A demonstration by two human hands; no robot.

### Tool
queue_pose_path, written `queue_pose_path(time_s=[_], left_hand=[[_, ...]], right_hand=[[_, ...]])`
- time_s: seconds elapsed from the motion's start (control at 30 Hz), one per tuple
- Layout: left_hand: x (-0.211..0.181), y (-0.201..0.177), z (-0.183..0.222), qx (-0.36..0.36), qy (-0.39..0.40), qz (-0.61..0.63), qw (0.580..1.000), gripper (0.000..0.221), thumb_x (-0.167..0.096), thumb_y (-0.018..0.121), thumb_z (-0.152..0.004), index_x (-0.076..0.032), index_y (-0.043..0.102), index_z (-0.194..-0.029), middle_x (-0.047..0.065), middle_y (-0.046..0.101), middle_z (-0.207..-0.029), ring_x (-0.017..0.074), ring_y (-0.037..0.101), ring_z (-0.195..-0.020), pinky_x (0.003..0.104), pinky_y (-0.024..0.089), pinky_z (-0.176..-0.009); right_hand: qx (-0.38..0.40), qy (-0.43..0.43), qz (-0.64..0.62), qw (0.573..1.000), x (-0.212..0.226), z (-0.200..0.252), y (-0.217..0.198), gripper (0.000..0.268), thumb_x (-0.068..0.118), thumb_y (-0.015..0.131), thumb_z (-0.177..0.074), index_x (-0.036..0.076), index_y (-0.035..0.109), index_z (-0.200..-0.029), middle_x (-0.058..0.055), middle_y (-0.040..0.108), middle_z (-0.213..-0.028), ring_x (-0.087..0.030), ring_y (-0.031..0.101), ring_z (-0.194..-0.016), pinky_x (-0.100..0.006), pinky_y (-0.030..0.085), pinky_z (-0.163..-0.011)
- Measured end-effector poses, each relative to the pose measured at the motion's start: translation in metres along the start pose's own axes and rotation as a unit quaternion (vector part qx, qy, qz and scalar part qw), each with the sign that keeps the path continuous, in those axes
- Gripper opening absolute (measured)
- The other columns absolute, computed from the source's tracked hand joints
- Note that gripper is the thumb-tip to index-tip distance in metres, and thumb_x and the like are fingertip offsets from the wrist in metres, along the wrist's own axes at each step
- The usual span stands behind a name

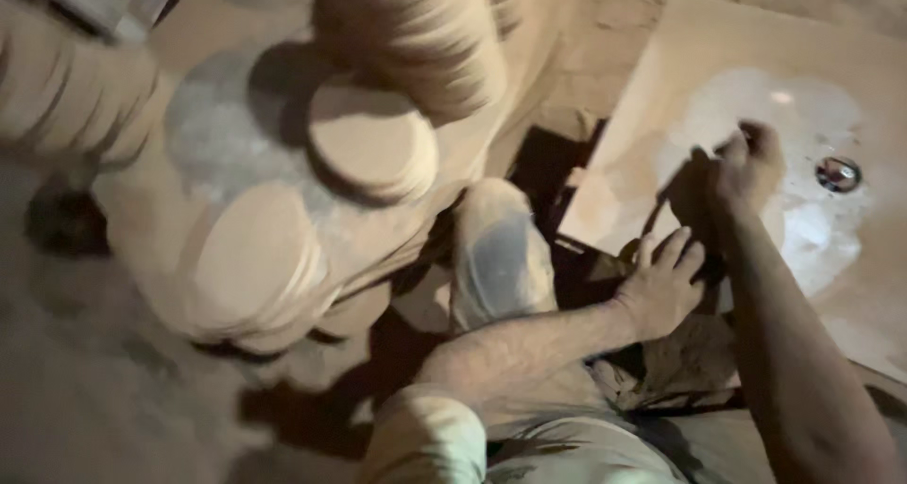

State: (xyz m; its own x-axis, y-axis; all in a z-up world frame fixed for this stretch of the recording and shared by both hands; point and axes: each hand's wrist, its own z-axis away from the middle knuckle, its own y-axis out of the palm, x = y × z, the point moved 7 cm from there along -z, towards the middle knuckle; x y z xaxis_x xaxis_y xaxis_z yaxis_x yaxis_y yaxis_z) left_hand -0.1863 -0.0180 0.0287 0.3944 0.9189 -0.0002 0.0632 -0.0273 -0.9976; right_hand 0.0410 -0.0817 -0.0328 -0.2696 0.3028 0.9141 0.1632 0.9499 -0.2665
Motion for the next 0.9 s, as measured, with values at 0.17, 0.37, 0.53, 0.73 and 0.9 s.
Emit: queue_pose_path(time_s=[0.17, 0.37, 0.53, 0.73, 0.9], left_hand=[[0.001, -0.036, 0.050, -0.286, 0.035, 0.127, 0.949, 0.034, -0.023, 0.055, -0.096, -0.011, 0.068, -0.125, 0.014, 0.067, -0.130, 0.0335, 0.062, -0.122, 0.054, 0.048, -0.105], [0.087, -0.092, 0.108, -0.446, -0.109, 0.390, 0.799, 0.047, -0.043, 0.068, -0.104, -0.003, 0.061, -0.128, 0.017, 0.073, -0.109, 0.0197, 0.074, -0.088, 0.028, 0.063, -0.074], [0.162, -0.092, 0.172, -0.366, -0.318, 0.605, 0.632, 0.049, -0.025, 0.076, -0.093, 0.005, 0.064, -0.130, 0.018, 0.075, -0.110, 0.0225, 0.074, -0.095, 0.035, 0.062, -0.082], [0.175, -0.081, 0.236, -0.514, -0.319, 0.678, 0.418, 0.058, -0.010, 0.066, -0.091, 0.002, 0.044, -0.143, 0.017, 0.057, -0.137, 0.0226, 0.056, -0.124, 0.037, 0.046, -0.108], [0.262, -0.076, 0.281, -0.615, -0.338, 0.609, 0.369, 0.066, -0.009, 0.056, -0.095, 0.006, 0.032, -0.154, 0.023, 0.045, -0.152, 0.0287, 0.050, -0.134, 0.041, 0.041, -0.114]], right_hand=[[0.206, 0.075, 0.060, 0.974, 0.016, 0.029, -0.037, 0.034, 0.016, 0.066, -0.101, -0.005, 0.066, -0.129, -0.015, 0.071, -0.112, -0.023, 0.066, -0.101, -0.033, 0.052, -0.089], [0.470, 0.324, -0.245, 0.784, 0.055, 0.122, -0.072, 0.059, 0.047, 0.048, -0.109, -0.004, 0.061, -0.135, -0.021, 0.072, -0.116, -0.033, 0.070, -0.103, -0.043, 0.055, -0.090], [0.403, 0.301, -0.367, 0.783, 0.111, 0.217, -0.031, 0.046, 0.028, 0.050, -0.105, -0.001, 0.054, -0.139, -0.014, 0.068, -0.126, -0.024, 0.066, -0.113, -0.038, 0.054, -0.095], [0.387, 0.326, -0.316, 0.803, 0.200, 0.246, 0.070, 0.044, 0.018, 0.052, -0.102, 0.003, 0.051, -0.143, -0.012, 0.066, -0.128, -0.024, 0.065, -0.113, -0.039, 0.057, -0.091], [0.514, 0.265, -0.385, 0.719, 0.255, 0.247, 0.144, 0.038, 0.017, 0.054, -0.105, 0.002, 0.051, -0.140, -0.008, 0.064, -0.121, -0.017, 0.064, -0.101, -0.037, 0.057, -0.087]])
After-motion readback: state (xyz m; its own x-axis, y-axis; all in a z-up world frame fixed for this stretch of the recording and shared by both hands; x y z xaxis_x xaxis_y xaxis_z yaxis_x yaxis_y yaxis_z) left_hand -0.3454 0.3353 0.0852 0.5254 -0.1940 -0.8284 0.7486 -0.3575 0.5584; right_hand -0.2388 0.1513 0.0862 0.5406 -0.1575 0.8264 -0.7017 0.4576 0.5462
